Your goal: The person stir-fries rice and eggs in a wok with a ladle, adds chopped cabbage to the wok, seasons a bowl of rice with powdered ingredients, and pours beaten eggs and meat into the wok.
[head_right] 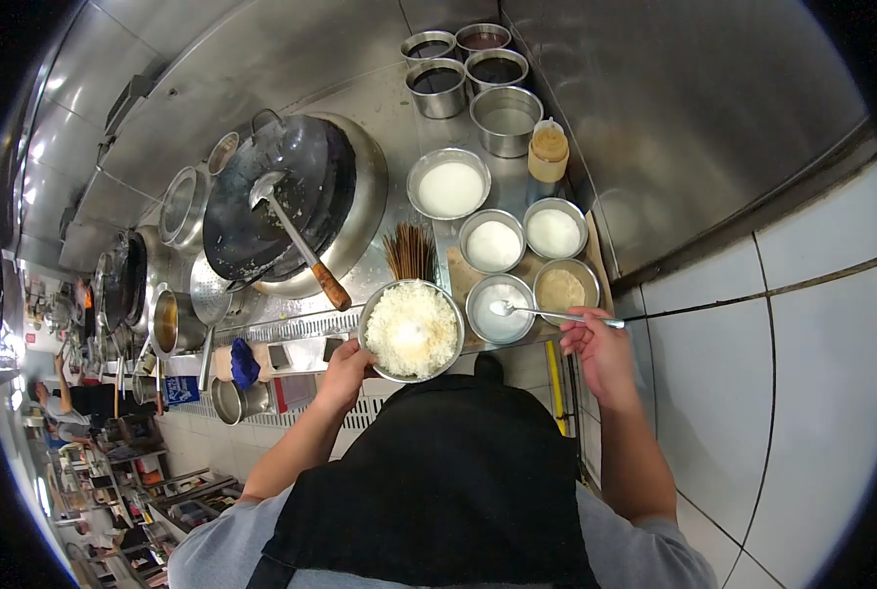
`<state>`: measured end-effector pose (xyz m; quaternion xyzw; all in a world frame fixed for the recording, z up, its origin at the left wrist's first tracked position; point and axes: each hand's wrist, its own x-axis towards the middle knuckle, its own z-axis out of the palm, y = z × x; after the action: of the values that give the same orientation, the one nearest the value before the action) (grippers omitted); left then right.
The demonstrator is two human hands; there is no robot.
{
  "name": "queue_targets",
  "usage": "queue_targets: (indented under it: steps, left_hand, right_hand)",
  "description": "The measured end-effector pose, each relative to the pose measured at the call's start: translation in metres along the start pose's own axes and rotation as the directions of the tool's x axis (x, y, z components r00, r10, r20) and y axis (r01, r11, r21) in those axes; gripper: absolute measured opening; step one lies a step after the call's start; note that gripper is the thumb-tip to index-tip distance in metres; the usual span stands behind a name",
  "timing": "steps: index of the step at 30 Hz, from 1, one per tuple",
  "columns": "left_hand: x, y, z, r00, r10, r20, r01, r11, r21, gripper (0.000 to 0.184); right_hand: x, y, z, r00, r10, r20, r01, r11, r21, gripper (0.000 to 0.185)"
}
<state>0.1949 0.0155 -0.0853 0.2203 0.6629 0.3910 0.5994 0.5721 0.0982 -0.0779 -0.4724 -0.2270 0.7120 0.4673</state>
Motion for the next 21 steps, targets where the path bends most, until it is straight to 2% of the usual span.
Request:
queue_targets:
  steps: [1, 3, 4, 5, 6, 7, 8, 10, 14, 15, 17, 19, 20, 21]
  left_hand:
    - [0.003, -0.001, 0.002, 1.000, 0.018, 0.010, -0.018, 1.000, 0.016, 0.028]
    - [0.008, -0.005, 0.010, 0.999, 0.045, 0.004, -0.045, 0.999, -0.006, 0.023]
    - [0.012, -0.009, 0.014, 0.999, 0.050, -0.001, -0.050, 0.999, -0.011, 0.023]
    - [0.017, -0.013, 0.017, 0.998, 0.056, 0.008, -0.056, 0.998, 0.017, 0.023]
    - [0.019, -0.010, 0.024, 0.998, 0.062, 0.019, -0.063, 0.997, 0.045, 0.023]
    - [0.019, -0.008, 0.030, 0.998, 0.049, 0.039, -0.050, 0.999, 0.009, 0.024]
    - [0.018, -0.005, 0.035, 0.998, 0.056, 0.040, -0.056, 0.998, 0.001, 0.024]
    - [0.013, 0.001, 0.041, 0.998, 0.004, 0.059, -0.003, 1.000, -0.021, 0.025]
    - [0.012, -0.015, 0.027, 0.997, 0.074, 0.038, -0.071, 0.994, -0.082, 0.025]
    - [0.002, -0.009, 0.024, 0.998, 0.063, -0.015, -0.064, 0.996, -0.060, 0.025]
    - [-0.005, -0.008, 0.011, 0.999, 0.041, -0.013, -0.042, 0.996, -0.073, 0.026]
    - [-0.011, -0.018, -0.002, 0.998, 0.018, -0.058, -0.024, 0.996, -0.090, 0.026]
    - [-0.014, -0.023, -0.006, 0.996, 0.030, -0.081, -0.038, 0.994, -0.106, 0.026]
    - [-0.018, -0.025, -0.009, 0.996, 0.024, -0.086, -0.033, 0.995, -0.094, 0.025]
  right_hand:
    - [-0.006, -0.011, 0.008, 1.000, -0.003, 0.005, 0.003, 1.000, -0.004, 0.024]
    - [-0.016, -0.025, 0.027, 0.986, -0.048, 0.161, 0.051, 0.999, -0.012, 0.023]
    - [-0.016, -0.022, 0.034, 0.985, -0.048, 0.169, 0.052, 0.999, -0.016, 0.023]
    - [-0.016, -0.017, 0.042, 0.963, -0.226, 0.148, 0.260, 0.924, -0.281, 0.022]
    - [-0.016, -0.015, 0.047, 0.901, -0.397, 0.175, 0.426, 0.738, -0.523, 0.022]
    - [-0.014, -0.014, 0.050, 0.880, -0.430, 0.201, 0.453, 0.636, -0.625, 0.021]
    - [-0.011, -0.010, 0.047, 0.877, -0.433, 0.208, 0.459, 0.629, -0.628, 0.021]
    - [0.001, 0.004, 0.037, 0.971, -0.212, 0.115, 0.241, 0.869, -0.433, 0.020]
    - [0.007, 0.024, 0.032, 0.961, -0.235, 0.145, 0.276, 0.840, -0.467, 0.021]
    - [0.009, 0.029, 0.034, 0.968, -0.212, 0.137, 0.251, 0.861, -0.443, 0.021]
    - [0.017, 0.039, 0.032, 0.972, -0.190, 0.139, 0.232, 0.877, -0.420, 0.021]
    - [0.025, 0.046, 0.032, 0.996, -0.007, 0.094, 0.044, 0.915, -0.402, 0.023]
    - [0.026, 0.045, 0.032, 0.992, -0.002, 0.122, 0.052, 0.910, -0.410, 0.023]
    - [0.026, 0.038, 0.032, 0.995, -0.089, 0.047, 0.100, 0.875, -0.473, 0.026]
